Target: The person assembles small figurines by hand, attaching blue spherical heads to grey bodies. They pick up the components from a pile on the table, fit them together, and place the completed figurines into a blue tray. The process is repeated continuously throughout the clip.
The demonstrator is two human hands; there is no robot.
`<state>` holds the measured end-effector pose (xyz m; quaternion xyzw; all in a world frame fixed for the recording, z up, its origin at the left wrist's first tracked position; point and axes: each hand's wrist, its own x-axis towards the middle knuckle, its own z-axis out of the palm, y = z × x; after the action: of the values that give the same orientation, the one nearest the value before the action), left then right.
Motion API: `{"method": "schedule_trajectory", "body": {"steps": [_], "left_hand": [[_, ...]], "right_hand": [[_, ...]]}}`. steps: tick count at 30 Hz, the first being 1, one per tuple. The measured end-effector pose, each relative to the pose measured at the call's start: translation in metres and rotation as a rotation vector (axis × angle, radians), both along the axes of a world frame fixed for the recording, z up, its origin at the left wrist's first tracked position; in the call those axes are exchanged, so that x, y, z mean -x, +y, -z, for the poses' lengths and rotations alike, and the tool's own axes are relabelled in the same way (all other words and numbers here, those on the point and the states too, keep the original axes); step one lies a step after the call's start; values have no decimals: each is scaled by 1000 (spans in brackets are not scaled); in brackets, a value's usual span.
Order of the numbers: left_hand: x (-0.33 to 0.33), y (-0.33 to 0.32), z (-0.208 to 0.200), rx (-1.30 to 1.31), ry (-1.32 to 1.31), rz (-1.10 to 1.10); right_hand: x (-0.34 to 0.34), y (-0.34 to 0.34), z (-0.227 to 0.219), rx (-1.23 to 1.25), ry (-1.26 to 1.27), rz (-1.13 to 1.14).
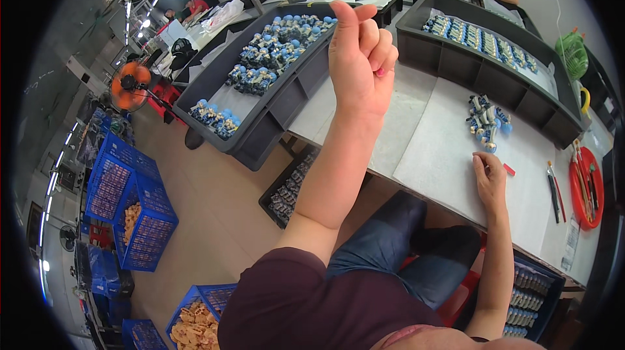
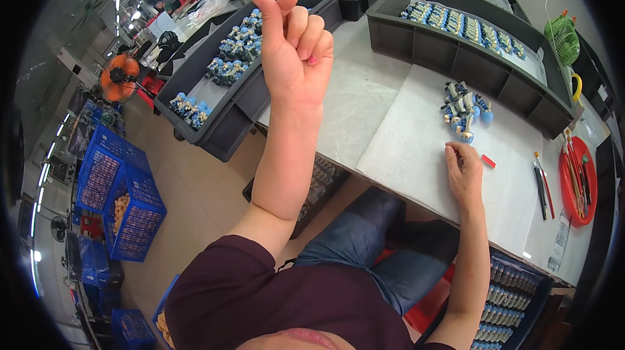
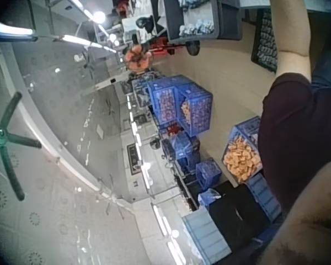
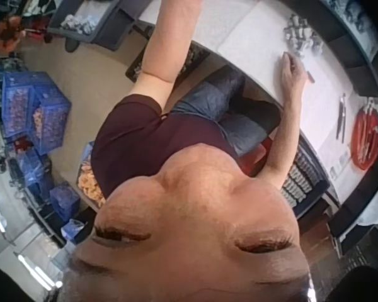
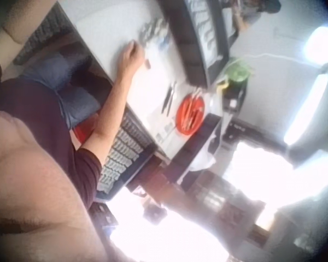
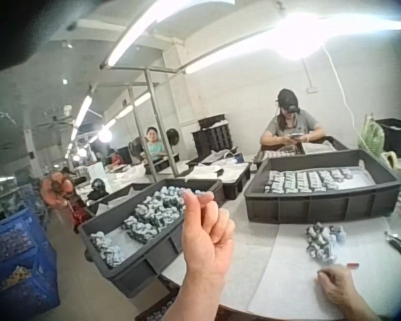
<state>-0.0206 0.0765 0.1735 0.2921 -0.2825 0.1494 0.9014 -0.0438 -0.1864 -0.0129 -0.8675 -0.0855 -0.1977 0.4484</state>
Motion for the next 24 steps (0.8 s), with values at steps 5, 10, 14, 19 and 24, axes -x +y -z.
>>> {"method": "schedule_trajectory", "body": {"steps": [5,10,14,19,24], "left_hand": [[-1,-3,-4,41,108,-35],[-7,1,1,98,98,47],[-8,-1,-5,68,137,17],[-16,1,-6,123,86,115],[-17,2,-11,97,202,4]], "right_hand": [[1,0,-1,17,2,10],[3,2,-3,12,-8,11],[0,-1,-4,15,-16,12],[0,-1,-3,11,-27,5],[0,1,-4,12,-6,6]]}}
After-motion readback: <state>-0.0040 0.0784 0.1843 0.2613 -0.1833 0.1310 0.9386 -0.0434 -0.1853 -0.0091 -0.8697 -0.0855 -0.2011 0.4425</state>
